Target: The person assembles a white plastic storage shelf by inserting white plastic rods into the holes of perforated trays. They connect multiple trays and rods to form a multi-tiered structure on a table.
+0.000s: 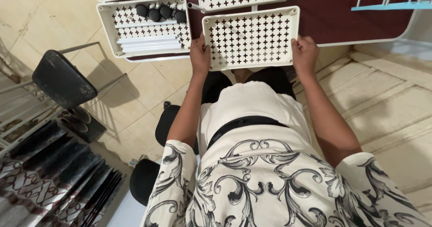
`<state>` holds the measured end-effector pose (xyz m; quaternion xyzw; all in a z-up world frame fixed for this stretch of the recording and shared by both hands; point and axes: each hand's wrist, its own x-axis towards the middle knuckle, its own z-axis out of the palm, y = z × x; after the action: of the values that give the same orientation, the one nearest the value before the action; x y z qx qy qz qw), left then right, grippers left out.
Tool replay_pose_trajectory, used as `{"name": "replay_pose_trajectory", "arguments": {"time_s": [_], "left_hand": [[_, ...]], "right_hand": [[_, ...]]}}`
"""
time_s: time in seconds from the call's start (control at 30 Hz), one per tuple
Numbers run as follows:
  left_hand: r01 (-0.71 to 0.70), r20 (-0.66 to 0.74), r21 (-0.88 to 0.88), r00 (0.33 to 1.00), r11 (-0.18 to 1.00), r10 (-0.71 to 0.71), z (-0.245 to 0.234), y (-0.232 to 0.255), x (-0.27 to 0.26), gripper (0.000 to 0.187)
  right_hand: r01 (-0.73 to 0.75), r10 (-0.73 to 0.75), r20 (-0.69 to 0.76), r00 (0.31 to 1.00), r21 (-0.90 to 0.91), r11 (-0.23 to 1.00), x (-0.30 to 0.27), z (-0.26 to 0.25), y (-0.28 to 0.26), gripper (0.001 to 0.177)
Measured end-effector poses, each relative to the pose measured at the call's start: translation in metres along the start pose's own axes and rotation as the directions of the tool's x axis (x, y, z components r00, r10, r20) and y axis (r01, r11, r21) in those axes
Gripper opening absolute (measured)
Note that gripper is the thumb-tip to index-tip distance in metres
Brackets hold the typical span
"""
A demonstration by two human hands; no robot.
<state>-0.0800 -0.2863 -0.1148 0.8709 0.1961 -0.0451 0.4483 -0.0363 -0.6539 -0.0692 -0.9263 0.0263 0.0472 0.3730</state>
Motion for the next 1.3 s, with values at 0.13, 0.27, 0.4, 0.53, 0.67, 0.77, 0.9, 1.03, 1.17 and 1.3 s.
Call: {"name": "replay_pose_trajectory", "arguments": {"time_s": [0.13, 0.27, 0.4, 0.53, 0.67, 0.77, 0.9, 1.03, 1.17, 1.3], "left_hand": [[0.003, -0.021, 0.017, 1.0, 1.0, -0.003, 0.005, -0.01, 0.008, 0.058], [0.042, -0.006, 0.019, 0.999, 0.999, -0.042, 0.003, -0.009, 0.015, 0.058], [0.07, -0.007, -0.056, 0.998, 0.996, -0.07, 0.002, -0.007, 0.02, 0.058], [0.044, -0.017, -0.012, 0.999, 0.999, -0.044, 0.002, -0.004, 0.028, 0.06], [0.033, -0.014, 0.001, 0.999, 0.999, -0.033, 0.003, 0.002, 0.042, 0.059], [0.086, -0.004, -0.006, 0.996, 0.996, -0.086, 0.002, 0.007, 0.055, 0.06], [0.044, -0.035, -0.04, 0.998, 0.998, -0.045, 0.0, 0.008, 0.074, 0.058], [0.007, -0.038, -0.048, 0.999, 0.999, -0.009, -0.002, 0.007, 0.091, 0.057], [-0.018, -0.043, -0.085, 0.999, 0.996, 0.014, 0.0, 0.011, 0.108, 0.055], [-0.006, -0.006, -0.121, 1.0, 0.993, 0.005, -0.001, 0.017, 0.118, 0.06]], "right_hand": [[-0.008, 0.007, -0.007, 1.0, -0.059, 0.998, 0.004, 0.013, 0.007, 0.015], [-0.012, 0.011, -0.014, 1.0, -0.063, 0.998, 0.014, 0.024, 0.008, 0.014], [-0.058, 0.058, 0.002, 0.998, -0.042, 0.997, 0.02, 0.028, 0.005, 0.015], [-0.067, 0.066, -0.017, 0.998, -0.018, 0.998, 0.029, 0.03, 0.002, 0.016], [-0.064, 0.064, -0.019, 0.998, -0.021, 0.998, 0.039, 0.03, 0.003, 0.016], [-0.04, 0.04, -0.023, 0.999, -0.015, 0.999, 0.049, 0.033, 0.0, 0.015], [-0.022, 0.021, -0.033, 0.999, -0.03, 0.999, 0.063, 0.038, -0.005, 0.012], [-0.025, 0.025, -0.049, 0.998, -0.015, 1.0, 0.08, 0.044, -0.006, 0.012], [0.002, -0.003, -0.085, 0.996, -0.01, 1.0, 0.102, 0.049, -0.002, 0.011], [0.025, -0.026, -0.089, 0.996, -0.015, 1.0, 0.116, 0.051, -0.001, 0.012]]}}
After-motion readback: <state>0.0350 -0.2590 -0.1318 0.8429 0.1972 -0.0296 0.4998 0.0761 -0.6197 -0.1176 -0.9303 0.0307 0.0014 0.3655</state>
